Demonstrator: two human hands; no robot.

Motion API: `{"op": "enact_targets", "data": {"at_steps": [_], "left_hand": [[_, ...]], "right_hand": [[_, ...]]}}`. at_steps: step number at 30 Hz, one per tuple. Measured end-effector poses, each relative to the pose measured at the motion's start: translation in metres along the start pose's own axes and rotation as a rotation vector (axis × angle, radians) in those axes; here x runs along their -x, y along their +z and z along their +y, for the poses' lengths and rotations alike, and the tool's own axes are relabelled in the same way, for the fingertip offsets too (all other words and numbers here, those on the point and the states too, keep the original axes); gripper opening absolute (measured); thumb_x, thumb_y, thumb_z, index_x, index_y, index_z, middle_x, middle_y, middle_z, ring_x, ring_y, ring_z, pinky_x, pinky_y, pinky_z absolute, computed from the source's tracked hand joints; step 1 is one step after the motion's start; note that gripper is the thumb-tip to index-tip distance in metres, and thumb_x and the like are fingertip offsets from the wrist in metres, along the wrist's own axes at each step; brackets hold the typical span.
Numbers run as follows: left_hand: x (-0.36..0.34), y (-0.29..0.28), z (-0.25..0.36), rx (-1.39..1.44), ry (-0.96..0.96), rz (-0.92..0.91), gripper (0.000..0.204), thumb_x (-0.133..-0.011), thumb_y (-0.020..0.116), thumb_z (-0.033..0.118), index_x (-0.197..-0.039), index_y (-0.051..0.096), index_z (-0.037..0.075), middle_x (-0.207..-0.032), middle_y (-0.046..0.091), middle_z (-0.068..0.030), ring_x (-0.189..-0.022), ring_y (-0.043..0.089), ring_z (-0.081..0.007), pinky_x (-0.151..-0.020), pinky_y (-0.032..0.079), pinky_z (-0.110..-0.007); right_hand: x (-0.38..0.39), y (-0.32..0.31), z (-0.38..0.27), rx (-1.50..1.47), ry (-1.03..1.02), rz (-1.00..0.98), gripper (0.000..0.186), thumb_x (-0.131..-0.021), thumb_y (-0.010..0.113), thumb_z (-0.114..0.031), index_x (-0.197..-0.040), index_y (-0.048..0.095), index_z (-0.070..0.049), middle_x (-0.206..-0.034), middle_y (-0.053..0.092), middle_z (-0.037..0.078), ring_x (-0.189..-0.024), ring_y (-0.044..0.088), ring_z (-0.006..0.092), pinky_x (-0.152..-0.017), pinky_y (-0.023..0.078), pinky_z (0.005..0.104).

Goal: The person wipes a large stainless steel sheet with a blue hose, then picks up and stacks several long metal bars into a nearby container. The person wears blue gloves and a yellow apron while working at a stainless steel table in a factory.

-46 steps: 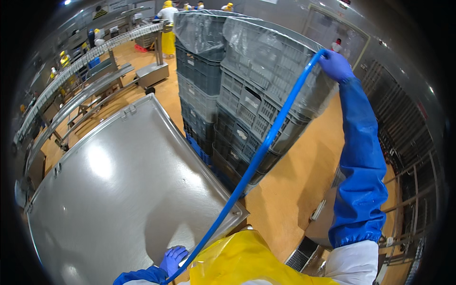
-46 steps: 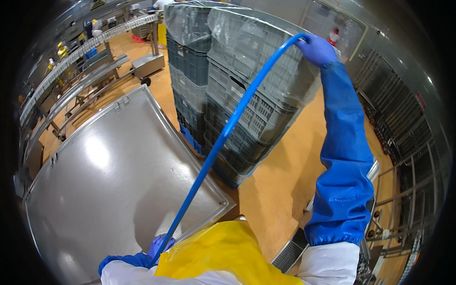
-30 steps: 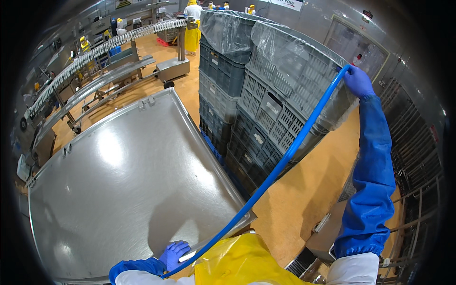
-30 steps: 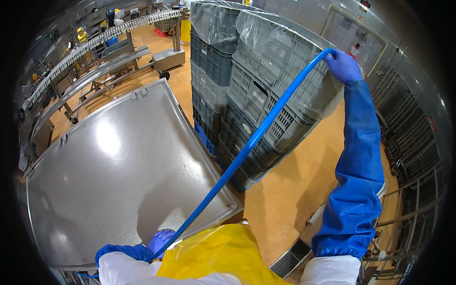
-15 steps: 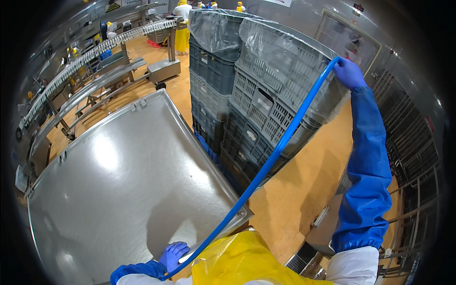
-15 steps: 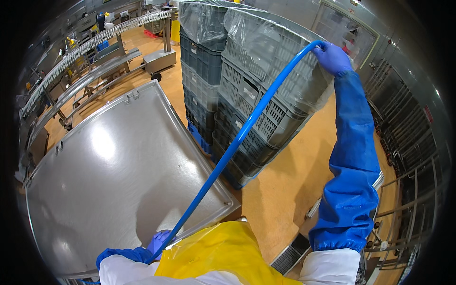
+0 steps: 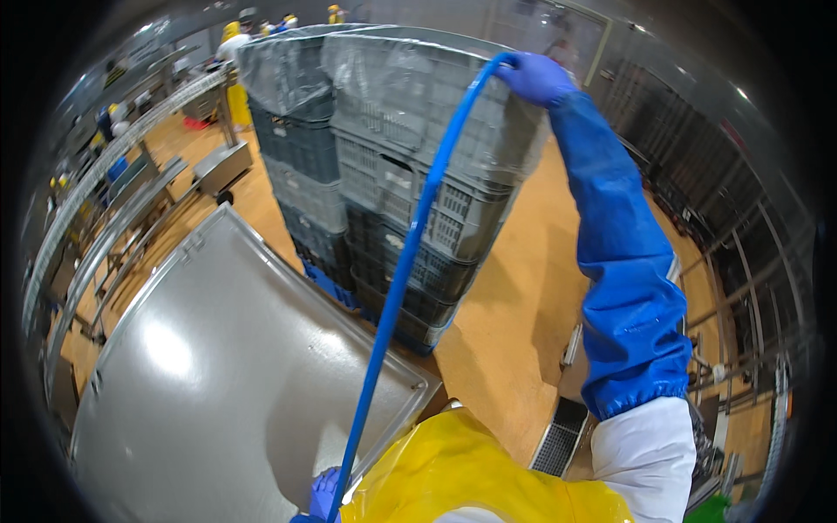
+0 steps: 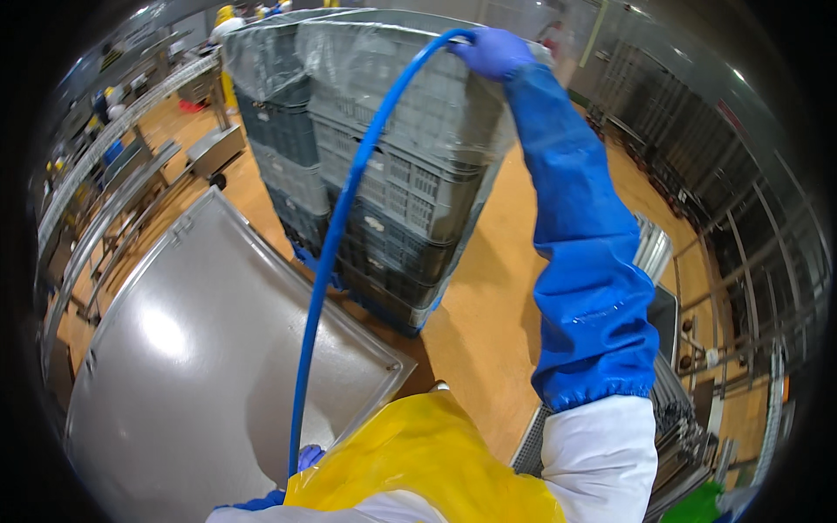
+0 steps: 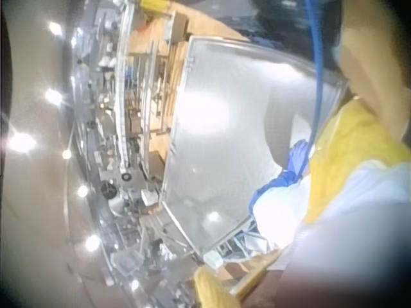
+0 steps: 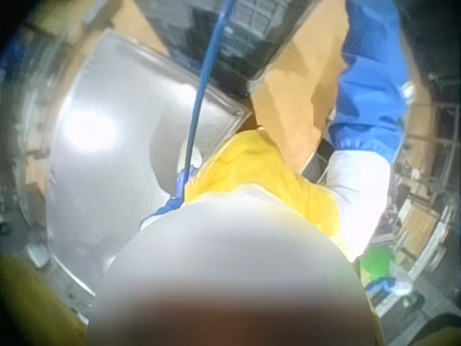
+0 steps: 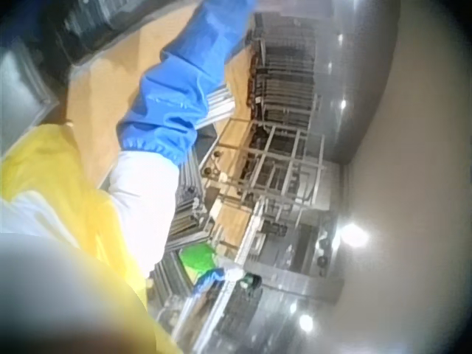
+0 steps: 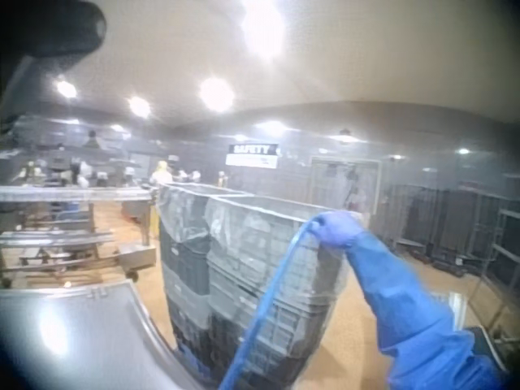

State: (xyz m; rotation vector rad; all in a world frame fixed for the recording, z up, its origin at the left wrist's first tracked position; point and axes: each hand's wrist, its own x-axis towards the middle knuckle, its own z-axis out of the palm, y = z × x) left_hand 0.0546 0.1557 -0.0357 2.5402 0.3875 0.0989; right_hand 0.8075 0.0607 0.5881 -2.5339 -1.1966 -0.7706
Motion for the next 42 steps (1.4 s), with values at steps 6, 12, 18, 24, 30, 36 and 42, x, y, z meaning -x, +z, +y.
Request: {"op": "enact_targets", "data": {"at_steps": [6,12,18,24,30,36,42], "left_hand": [[-0.014,0.024,0.004,-0.168,0.037,0.077,0.045,-0.085,0.068,0.034,-0.126,0.062,0.016,-0.134,0.057,-0.0071,-0.128,0.053,-0.0275,-0.108,0.037,-0.048],[-0.021,0.03,0.0,-0.232,0.056,0.101,0.04,-0.087,0.067,0.035,-0.123,0.063,0.018,-0.132,0.058,-0.0053,-0.125,0.054,-0.0262,-0.106,0.038,-0.047],[-0.029,0.034,0.003,-0.262,0.068,0.116,0.035,-0.088,0.066,0.035,-0.12,0.064,0.02,-0.13,0.059,-0.0035,-0.123,0.055,-0.025,-0.105,0.039,-0.047],[-0.029,0.036,0.0,-0.275,0.069,0.126,0.03,-0.09,0.065,0.035,-0.117,0.065,0.022,-0.128,0.059,-0.0017,-0.121,0.056,-0.0238,-0.103,0.04,-0.047],[-0.028,0.036,-0.002,-0.269,0.079,0.124,0.026,-0.091,0.063,0.036,-0.114,0.065,0.024,-0.125,0.06,0.0001,-0.119,0.056,-0.0226,-0.101,0.041,-0.046],[-0.01,0.04,-0.013,-0.215,0.044,0.106,0.032,-0.092,0.061,0.036,-0.122,0.068,0.029,-0.14,0.058,0.0016,-0.132,0.053,-0.0221,-0.108,0.038,-0.049],[-0.02,0.021,-0.004,0.0,-0.048,-0.021,0.035,-0.09,0.062,0.033,-0.124,0.067,0.026,-0.138,0.059,-0.0014,-0.133,0.052,-0.0244,-0.107,0.04,-0.048]], "right_hand": [[0.001,0.0,0.019,0.05,0.048,-0.018,0.056,-0.094,0.058,-0.061,-0.113,0.072,-0.01,-0.107,0.073,0.017,-0.099,0.069,0.0375,-0.089,0.053,0.0464],[0.003,-0.003,0.024,0.069,0.054,0.001,0.057,-0.094,0.057,-0.063,-0.112,0.073,-0.011,-0.103,0.073,0.016,-0.097,0.069,0.036,-0.088,0.054,0.0457],[-0.003,0.001,0.038,0.088,0.044,0.029,0.057,-0.094,0.056,-0.062,-0.113,0.073,-0.012,-0.104,0.074,0.015,-0.098,0.07,0.0351,-0.089,0.054,0.0456],[-0.001,0.003,0.034,0.087,0.058,0.036,0.055,-0.094,0.057,-0.062,-0.113,0.073,-0.013,-0.106,0.074,0.015,-0.099,0.07,0.0347,-0.09,0.054,0.0449],[-0.002,0.008,0.039,0.066,0.056,0.04,0.053,-0.094,0.059,-0.061,-0.115,0.073,-0.014,-0.105,0.073,0.016,-0.098,0.068,0.0377,-0.088,0.053,0.0454],[0.0,0.006,0.033,0.031,0.031,-0.004,0.052,-0.094,0.06,-0.061,-0.115,0.073,-0.015,-0.103,0.073,0.017,-0.096,0.068,0.0393,-0.087,0.053,0.0461],[-0.002,0.01,0.033,0.07,0.036,0.006,0.052,-0.094,0.06,-0.061,-0.116,0.072,-0.015,-0.103,0.073,0.017,-0.097,0.067,0.0398,-0.087,0.053,0.0469]]}}
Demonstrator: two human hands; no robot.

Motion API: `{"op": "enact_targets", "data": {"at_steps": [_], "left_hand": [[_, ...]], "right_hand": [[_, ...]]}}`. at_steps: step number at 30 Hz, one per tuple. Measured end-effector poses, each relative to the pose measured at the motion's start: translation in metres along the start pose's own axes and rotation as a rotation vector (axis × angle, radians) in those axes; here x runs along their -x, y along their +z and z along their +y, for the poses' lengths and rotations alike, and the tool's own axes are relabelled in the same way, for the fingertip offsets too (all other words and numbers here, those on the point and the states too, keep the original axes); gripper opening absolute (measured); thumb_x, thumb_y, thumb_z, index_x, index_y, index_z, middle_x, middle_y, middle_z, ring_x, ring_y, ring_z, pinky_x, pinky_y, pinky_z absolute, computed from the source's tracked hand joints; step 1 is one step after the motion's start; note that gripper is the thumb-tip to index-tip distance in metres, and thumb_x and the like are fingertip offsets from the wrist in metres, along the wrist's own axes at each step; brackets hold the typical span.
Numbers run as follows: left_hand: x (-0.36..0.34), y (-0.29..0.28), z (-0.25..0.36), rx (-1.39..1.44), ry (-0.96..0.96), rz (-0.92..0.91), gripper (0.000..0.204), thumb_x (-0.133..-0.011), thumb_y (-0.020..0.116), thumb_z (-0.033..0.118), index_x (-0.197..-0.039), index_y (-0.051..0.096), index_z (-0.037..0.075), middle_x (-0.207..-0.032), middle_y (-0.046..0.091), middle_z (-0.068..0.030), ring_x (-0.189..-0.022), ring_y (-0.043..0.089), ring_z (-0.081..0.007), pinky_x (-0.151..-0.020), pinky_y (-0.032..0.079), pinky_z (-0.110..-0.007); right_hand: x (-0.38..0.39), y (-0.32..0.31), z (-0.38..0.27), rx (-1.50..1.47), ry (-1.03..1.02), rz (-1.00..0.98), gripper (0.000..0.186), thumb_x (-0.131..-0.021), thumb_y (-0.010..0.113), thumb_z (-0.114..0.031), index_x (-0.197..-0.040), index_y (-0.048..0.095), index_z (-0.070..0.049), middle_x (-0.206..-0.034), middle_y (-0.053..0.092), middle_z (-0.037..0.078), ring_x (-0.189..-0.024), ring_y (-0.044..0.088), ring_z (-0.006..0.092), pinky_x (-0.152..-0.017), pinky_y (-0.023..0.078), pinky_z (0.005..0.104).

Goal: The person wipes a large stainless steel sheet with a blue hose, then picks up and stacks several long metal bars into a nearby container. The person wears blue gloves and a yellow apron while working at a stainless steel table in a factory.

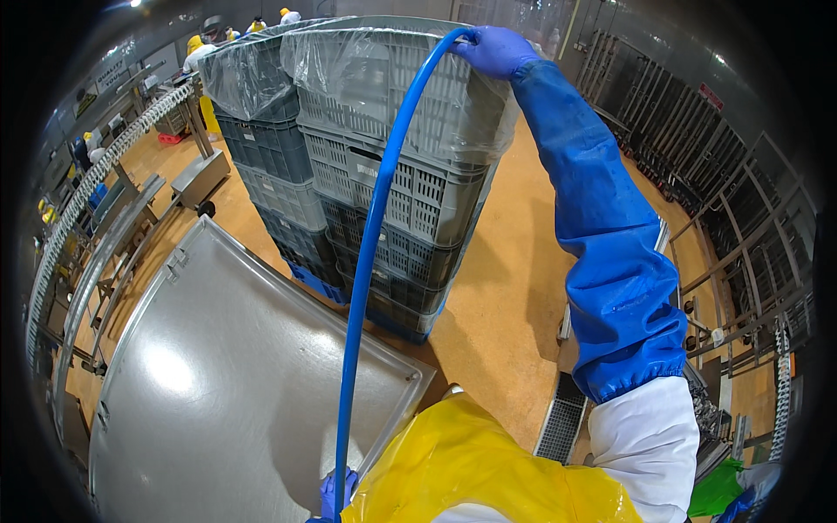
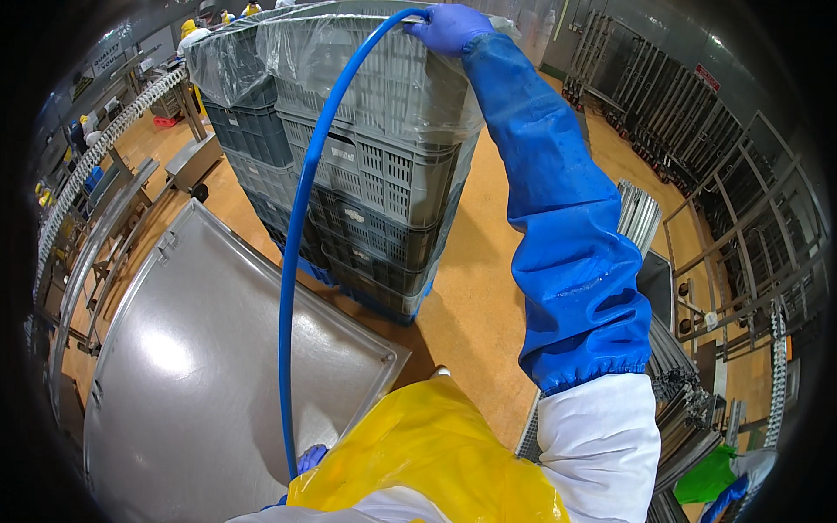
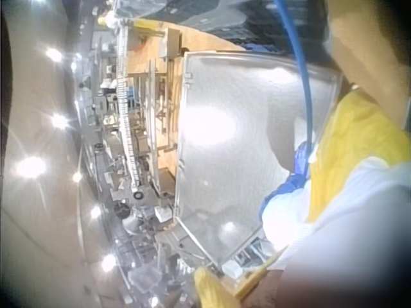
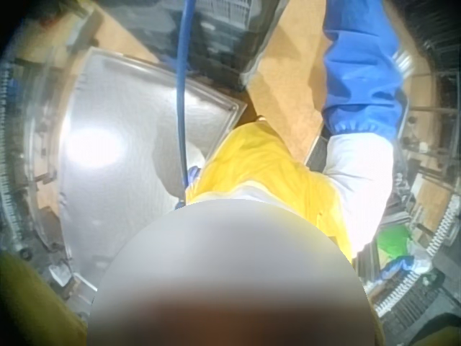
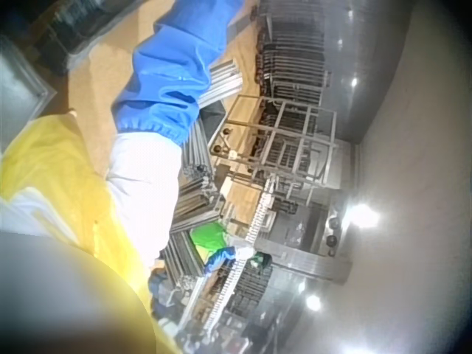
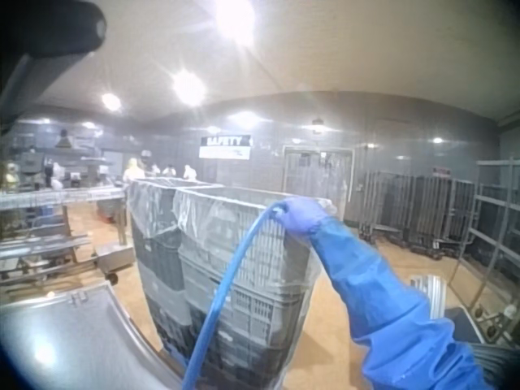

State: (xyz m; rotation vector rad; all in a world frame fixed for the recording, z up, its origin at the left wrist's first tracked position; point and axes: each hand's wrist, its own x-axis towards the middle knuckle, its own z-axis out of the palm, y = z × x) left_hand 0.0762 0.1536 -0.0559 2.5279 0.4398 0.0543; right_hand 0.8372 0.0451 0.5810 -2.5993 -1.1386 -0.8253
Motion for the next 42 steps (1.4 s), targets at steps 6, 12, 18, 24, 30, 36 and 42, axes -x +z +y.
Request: {"op": "enact_targets", "data": {"at_steps": [6,12,18,24,30,36,42], "left_hand": [[-0.009,-0.009,0.009,-0.176,0.175,0.056,0.033,-0.084,0.068,0.033,-0.114,0.067,0.019,-0.116,0.066,-0.0049,-0.108,0.062,-0.0253,-0.093,0.047,-0.042],[-0.002,0.003,0.011,-0.271,0.178,0.175,0.033,-0.082,0.069,0.033,-0.11,0.067,0.017,-0.109,0.068,-0.0052,-0.1,0.066,-0.0248,-0.088,0.05,-0.04],[-0.006,0.011,0.005,-0.302,0.185,0.195,0.031,-0.082,0.07,0.033,-0.109,0.068,0.018,-0.112,0.068,-0.0036,-0.103,0.065,-0.0238,-0.091,0.048,-0.041],[-0.009,0.014,0.005,-0.317,0.195,0.208,0.029,-0.082,0.07,0.033,-0.108,0.069,0.02,-0.114,0.068,-0.0019,-0.106,0.064,-0.0228,-0.094,0.046,-0.041],[-0.009,0.015,0.002,-0.331,0.203,0.225,0.027,-0.083,0.07,0.033,-0.107,0.07,0.021,-0.117,0.068,-0.0003,-0.109,0.063,-0.0219,-0.096,0.044,-0.042],[-0.008,0.02,-0.005,-0.372,0.244,0.272,0.025,-0.083,0.07,0.033,-0.106,0.072,0.023,-0.12,0.068,0.0013,-0.112,0.063,-0.0209,-0.099,0.043,-0.042],[-0.006,0.02,-0.002,-0.469,0.336,0.427,0.026,-0.084,0.067,0.035,-0.106,0.069,0.021,-0.11,0.068,-0.0016,-0.104,0.065,-0.0213,-0.091,0.048,-0.041]], "right_hand": [[-0.002,0.004,0.002,-0.011,-0.036,0.018,0.053,-0.095,0.059,-0.061,-0.116,0.072,-0.014,-0.104,0.073,0.018,-0.097,0.068,0.0397,-0.087,0.053,0.0473],[-0.003,0.007,-0.005,-0.038,-0.054,0.027,0.054,-0.095,0.058,-0.062,-0.115,0.073,-0.014,-0.103,0.073,0.017,-0.097,0.068,0.0392,-0.087,0.053,0.0468],[-0.001,-0.003,0.003,0.027,-0.027,0.012,0.057,-0.094,0.057,-0.065,-0.116,0.073,-0.014,-0.103,0.073,0.016,-0.097,0.068,0.0388,-0.088,0.054,0.0466],[-0.003,-0.002,0.009,0.032,-0.013,0.024,0.057,-0.094,0.056,-0.065,-0.116,0.072,-0.015,-0.104,0.073,0.016,-0.098,0.068,0.0385,-0.088,0.054,0.0465],[-0.003,0.0,0.006,0.022,0.013,0.015,0.057,-0.094,0.057,-0.065,-0.116,0.072,-0.015,-0.104,0.073,0.016,-0.098,0.068,0.0388,-0.088,0.054,0.0467],[-0.004,-0.001,0.003,0.013,0.028,0.012,0.056,-0.093,0.058,-0.064,-0.115,0.072,-0.014,-0.103,0.073,0.016,-0.097,0.068,0.039,-0.087,0.053,0.0463],[0.001,-0.004,0.001,0.023,0.014,0.021,0.056,-0.094,0.057,-0.063,-0.112,0.073,-0.013,-0.102,0.074,0.015,-0.097,0.069,0.036,-0.088,0.053,0.0455]]}}
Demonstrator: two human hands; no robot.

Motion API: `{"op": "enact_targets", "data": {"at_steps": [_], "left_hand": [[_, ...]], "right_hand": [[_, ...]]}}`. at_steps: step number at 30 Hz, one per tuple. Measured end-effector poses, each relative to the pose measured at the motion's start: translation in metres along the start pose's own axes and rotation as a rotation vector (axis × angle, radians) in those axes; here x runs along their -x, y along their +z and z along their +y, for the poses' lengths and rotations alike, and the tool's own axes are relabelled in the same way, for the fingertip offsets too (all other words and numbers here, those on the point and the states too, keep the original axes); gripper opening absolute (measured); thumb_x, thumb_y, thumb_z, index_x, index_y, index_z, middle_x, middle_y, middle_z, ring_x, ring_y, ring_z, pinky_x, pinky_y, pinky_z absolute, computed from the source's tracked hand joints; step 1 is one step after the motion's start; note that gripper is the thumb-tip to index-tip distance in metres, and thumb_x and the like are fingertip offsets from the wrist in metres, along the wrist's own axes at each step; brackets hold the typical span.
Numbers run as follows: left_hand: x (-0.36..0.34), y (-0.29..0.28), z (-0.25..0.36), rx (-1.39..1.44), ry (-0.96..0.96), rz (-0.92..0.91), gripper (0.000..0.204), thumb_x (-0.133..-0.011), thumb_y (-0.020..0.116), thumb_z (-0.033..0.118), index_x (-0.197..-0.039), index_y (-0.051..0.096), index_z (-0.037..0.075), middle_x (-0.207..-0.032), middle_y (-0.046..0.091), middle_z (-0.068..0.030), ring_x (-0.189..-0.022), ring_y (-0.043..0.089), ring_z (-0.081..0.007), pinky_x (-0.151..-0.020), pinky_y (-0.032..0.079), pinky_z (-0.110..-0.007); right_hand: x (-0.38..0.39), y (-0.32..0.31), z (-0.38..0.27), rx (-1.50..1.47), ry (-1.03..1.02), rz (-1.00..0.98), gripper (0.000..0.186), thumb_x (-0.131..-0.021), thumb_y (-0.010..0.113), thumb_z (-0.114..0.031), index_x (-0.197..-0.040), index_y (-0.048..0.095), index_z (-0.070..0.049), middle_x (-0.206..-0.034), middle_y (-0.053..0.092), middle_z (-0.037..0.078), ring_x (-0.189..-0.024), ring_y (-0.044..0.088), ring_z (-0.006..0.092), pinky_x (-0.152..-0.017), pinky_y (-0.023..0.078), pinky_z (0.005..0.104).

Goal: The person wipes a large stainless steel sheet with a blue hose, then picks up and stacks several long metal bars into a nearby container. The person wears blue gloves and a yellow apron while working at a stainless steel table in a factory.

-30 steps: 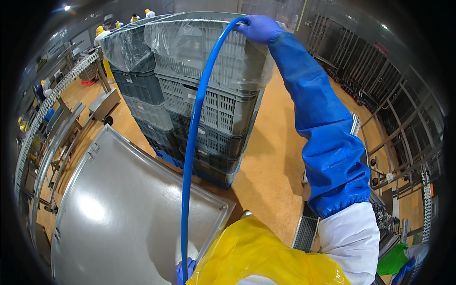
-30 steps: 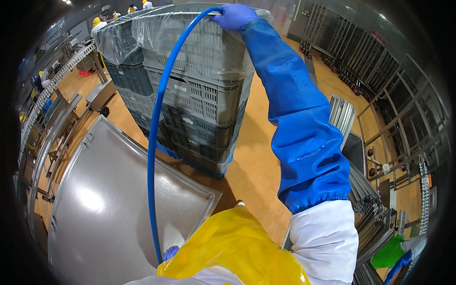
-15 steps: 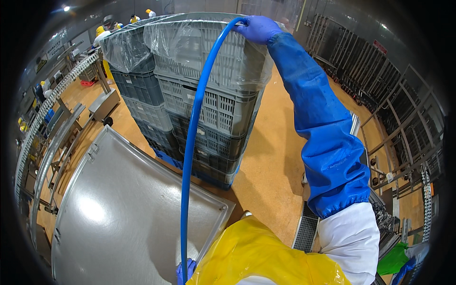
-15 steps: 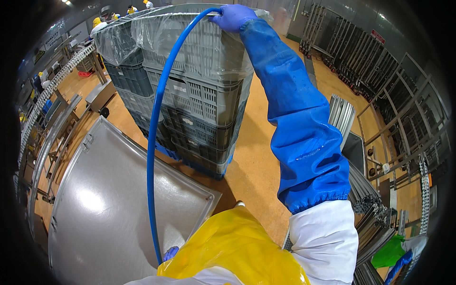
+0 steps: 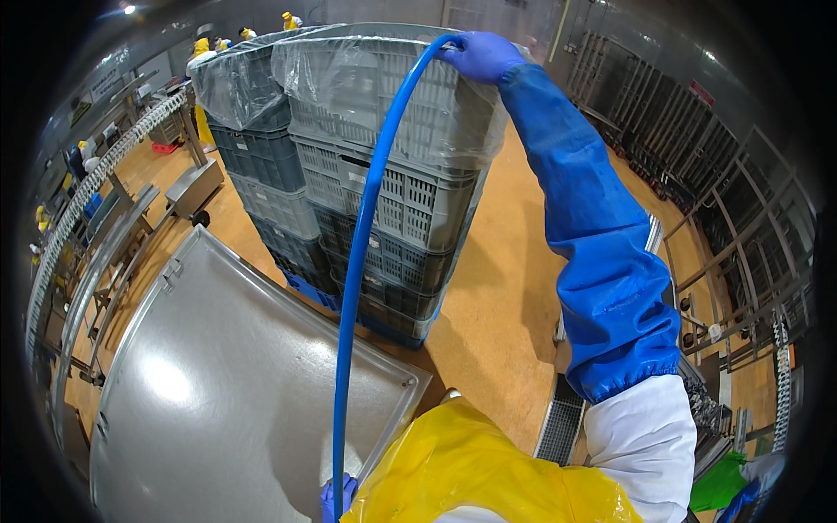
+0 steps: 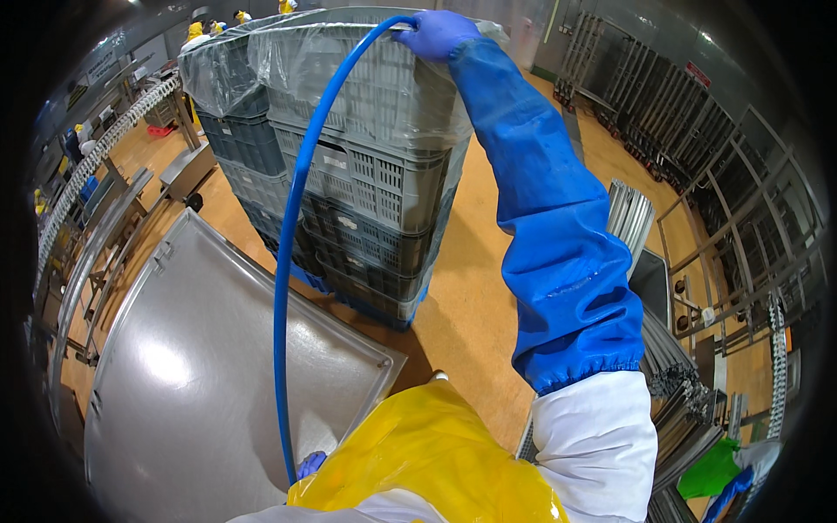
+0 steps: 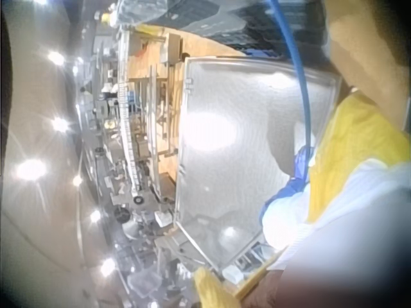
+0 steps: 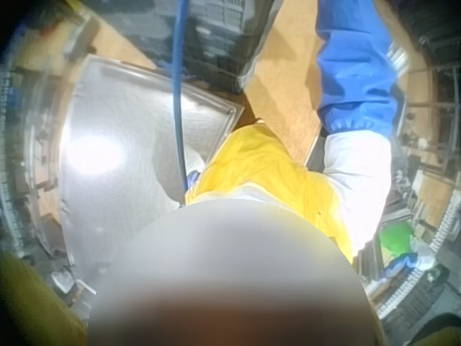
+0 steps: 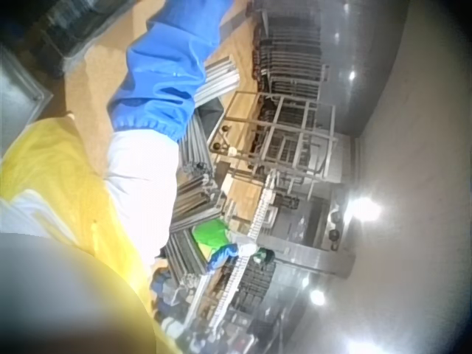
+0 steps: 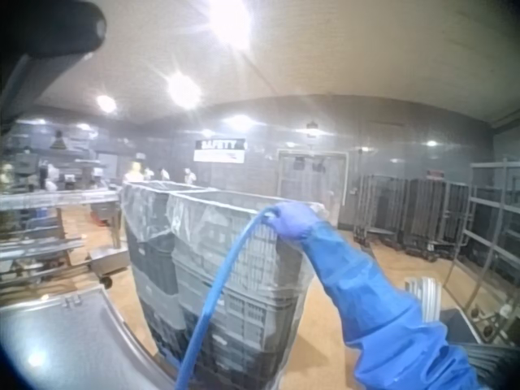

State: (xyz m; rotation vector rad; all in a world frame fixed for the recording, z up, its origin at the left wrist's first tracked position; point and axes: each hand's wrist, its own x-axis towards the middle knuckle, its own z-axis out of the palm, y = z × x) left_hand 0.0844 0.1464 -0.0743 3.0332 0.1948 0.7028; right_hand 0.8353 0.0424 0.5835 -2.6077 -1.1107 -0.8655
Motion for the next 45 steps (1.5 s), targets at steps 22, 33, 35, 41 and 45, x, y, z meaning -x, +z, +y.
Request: {"op": "enact_targets", "data": {"at_steps": [22,33,35,41,45], "left_hand": [[-0.002,-0.006,-0.002,0.138,-0.101,-0.194,0.027,-0.085,0.067,0.036,-0.108,0.069,0.022,-0.114,0.068,-0.0005,-0.108,0.063,-0.0205,-0.096,0.042,-0.04],[-0.003,-0.004,0.0,0.144,-0.102,-0.203,0.027,-0.085,0.068,0.036,-0.108,0.07,0.024,-0.119,0.067,0.0012,-0.113,0.062,-0.0199,-0.101,0.038,-0.041],[-0.001,-0.004,0.0,0.143,-0.099,-0.2,0.027,-0.085,0.068,0.036,-0.108,0.071,0.024,-0.12,0.067,0.0015,-0.114,0.061,-0.0198,-0.102,0.037,-0.041],[0.008,-0.002,0.005,0.131,-0.098,-0.184,0.027,-0.085,0.069,0.036,-0.109,0.071,0.024,-0.123,0.067,0.0024,-0.117,0.06,-0.0194,-0.105,0.035,-0.041],[0.021,-0.001,0.006,0.123,-0.092,-0.162,0.027,-0.085,0.069,0.036,-0.109,0.072,0.025,-0.124,0.067,0.0029,-0.119,0.06,-0.0192,-0.107,0.034,-0.041]], "right_hand": [[-0.004,0.001,0.006,0.002,-0.009,0.009,0.058,-0.094,0.057,-0.065,-0.113,0.073,-0.012,-0.099,0.073,0.017,-0.094,0.068,0.0396,-0.085,0.054,0.0476],[-0.005,0.002,0.01,-0.008,-0.01,0.001,0.058,-0.093,0.058,-0.065,-0.115,0.072,-0.013,-0.101,0.073,0.017,-0.095,0.068,0.0392,-0.086,0.054,0.0471],[-0.006,0.004,0.011,-0.013,-0.009,0.006,0.057,-0.093,0.058,-0.064,-0.116,0.072,-0.013,-0.102,0.073,0.017,-0.096,0.068,0.0391,-0.086,0.054,0.0469],[-0.006,0.012,0.001,-0.01,-0.02,0.002,0.056,-0.094,0.058,-0.063,-0.117,0.072,-0.014,-0.104,0.073,0.016,-0.097,0.068,0.0388,-0.087,0.054,0.0463],[-0.004,0.007,-0.012,-0.076,-0.055,-0.021,0.052,-0.095,0.059,-0.06,-0.117,0.072,-0.015,-0.105,0.073,0.017,-0.098,0.068,0.0388,-0.087,0.053,0.0461]]}}
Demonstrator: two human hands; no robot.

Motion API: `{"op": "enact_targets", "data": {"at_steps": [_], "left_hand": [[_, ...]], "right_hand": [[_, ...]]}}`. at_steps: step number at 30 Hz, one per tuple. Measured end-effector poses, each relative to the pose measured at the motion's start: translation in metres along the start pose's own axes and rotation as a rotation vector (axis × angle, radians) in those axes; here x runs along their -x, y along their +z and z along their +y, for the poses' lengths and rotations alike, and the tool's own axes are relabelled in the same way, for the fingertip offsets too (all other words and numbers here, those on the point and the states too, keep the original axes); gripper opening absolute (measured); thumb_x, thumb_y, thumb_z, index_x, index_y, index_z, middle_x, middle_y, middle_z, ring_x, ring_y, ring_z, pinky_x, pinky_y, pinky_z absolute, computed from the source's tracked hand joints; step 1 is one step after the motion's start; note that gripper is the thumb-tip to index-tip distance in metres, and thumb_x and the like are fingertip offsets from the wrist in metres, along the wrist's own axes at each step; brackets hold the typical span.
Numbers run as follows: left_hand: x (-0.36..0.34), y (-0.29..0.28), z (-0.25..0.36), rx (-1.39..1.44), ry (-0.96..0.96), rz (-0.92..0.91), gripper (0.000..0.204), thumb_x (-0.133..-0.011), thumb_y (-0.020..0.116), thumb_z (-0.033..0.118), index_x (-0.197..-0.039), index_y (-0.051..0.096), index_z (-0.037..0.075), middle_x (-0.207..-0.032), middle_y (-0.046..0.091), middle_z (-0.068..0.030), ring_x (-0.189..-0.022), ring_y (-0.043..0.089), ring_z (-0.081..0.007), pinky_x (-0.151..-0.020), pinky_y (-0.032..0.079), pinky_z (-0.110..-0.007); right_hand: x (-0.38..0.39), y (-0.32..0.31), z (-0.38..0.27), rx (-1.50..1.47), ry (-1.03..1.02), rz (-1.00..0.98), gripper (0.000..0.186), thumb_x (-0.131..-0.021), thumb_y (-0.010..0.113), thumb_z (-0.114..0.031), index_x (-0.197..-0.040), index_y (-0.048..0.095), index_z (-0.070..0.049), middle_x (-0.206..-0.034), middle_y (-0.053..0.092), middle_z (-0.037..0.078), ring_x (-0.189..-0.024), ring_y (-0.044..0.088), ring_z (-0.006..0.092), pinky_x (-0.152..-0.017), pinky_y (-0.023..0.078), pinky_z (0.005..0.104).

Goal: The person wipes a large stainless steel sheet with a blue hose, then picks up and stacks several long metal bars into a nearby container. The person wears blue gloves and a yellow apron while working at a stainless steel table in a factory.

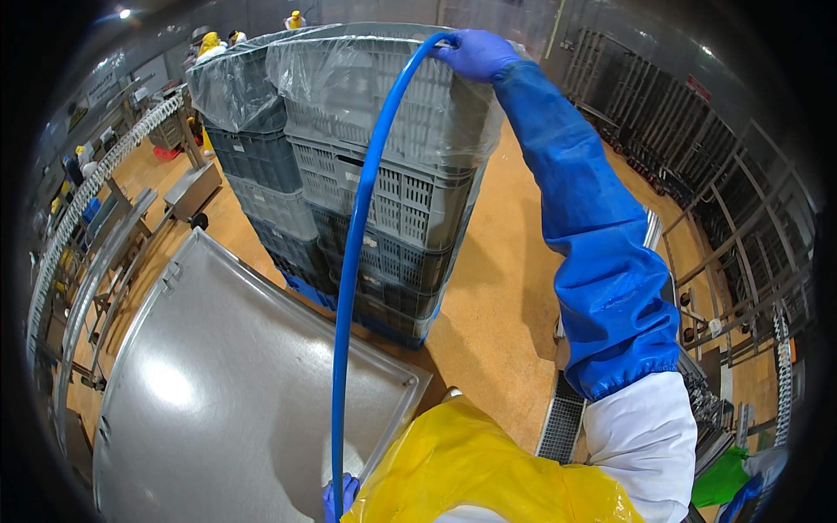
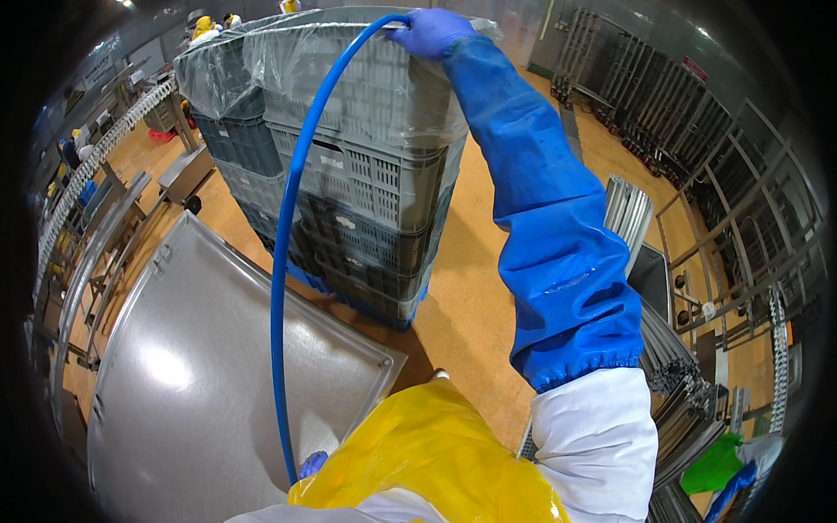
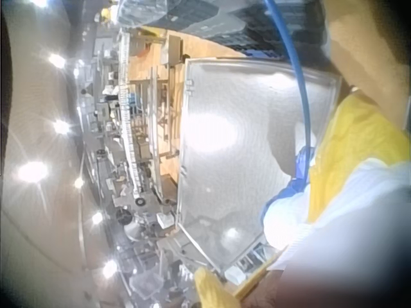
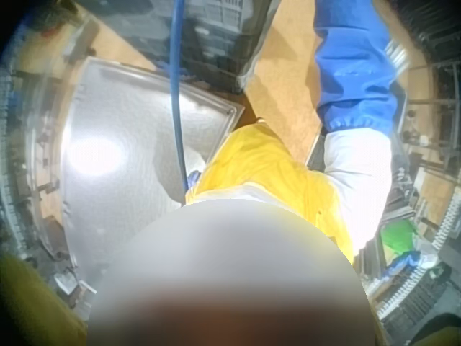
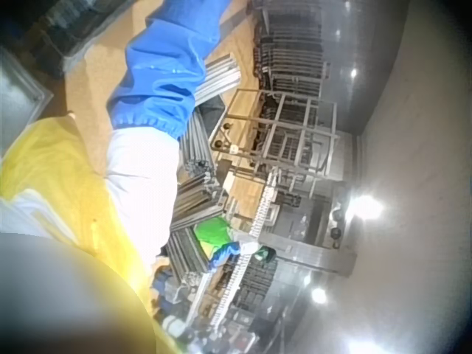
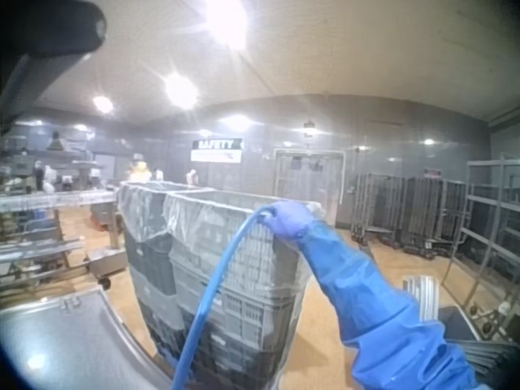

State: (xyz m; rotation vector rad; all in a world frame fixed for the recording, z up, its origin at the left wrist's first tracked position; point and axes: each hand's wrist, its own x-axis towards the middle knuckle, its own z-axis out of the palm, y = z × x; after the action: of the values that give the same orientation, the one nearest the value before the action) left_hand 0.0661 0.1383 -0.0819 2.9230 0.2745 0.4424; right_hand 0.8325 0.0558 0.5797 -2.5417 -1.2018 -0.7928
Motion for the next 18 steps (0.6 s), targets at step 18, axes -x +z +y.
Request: {"op": "enact_targets", "data": {"at_steps": [18], "left_hand": [[0.005,-0.019,-0.022,0.224,-0.001,-0.224,0.067,-0.078,0.072,0.042,-0.14,0.056,0.023,-0.146,0.049,-0.0087,-0.141,0.043,-0.0273,-0.114,0.027,-0.051]], "right_hand": [[0.005,0.0,0.002,0.009,0.029,-0.006,0.041,-0.096,0.062,-0.049,-0.116,0.073,-0.015,-0.104,0.073,0.016,-0.097,0.068,0.0375,-0.086,0.052,0.046]]}}
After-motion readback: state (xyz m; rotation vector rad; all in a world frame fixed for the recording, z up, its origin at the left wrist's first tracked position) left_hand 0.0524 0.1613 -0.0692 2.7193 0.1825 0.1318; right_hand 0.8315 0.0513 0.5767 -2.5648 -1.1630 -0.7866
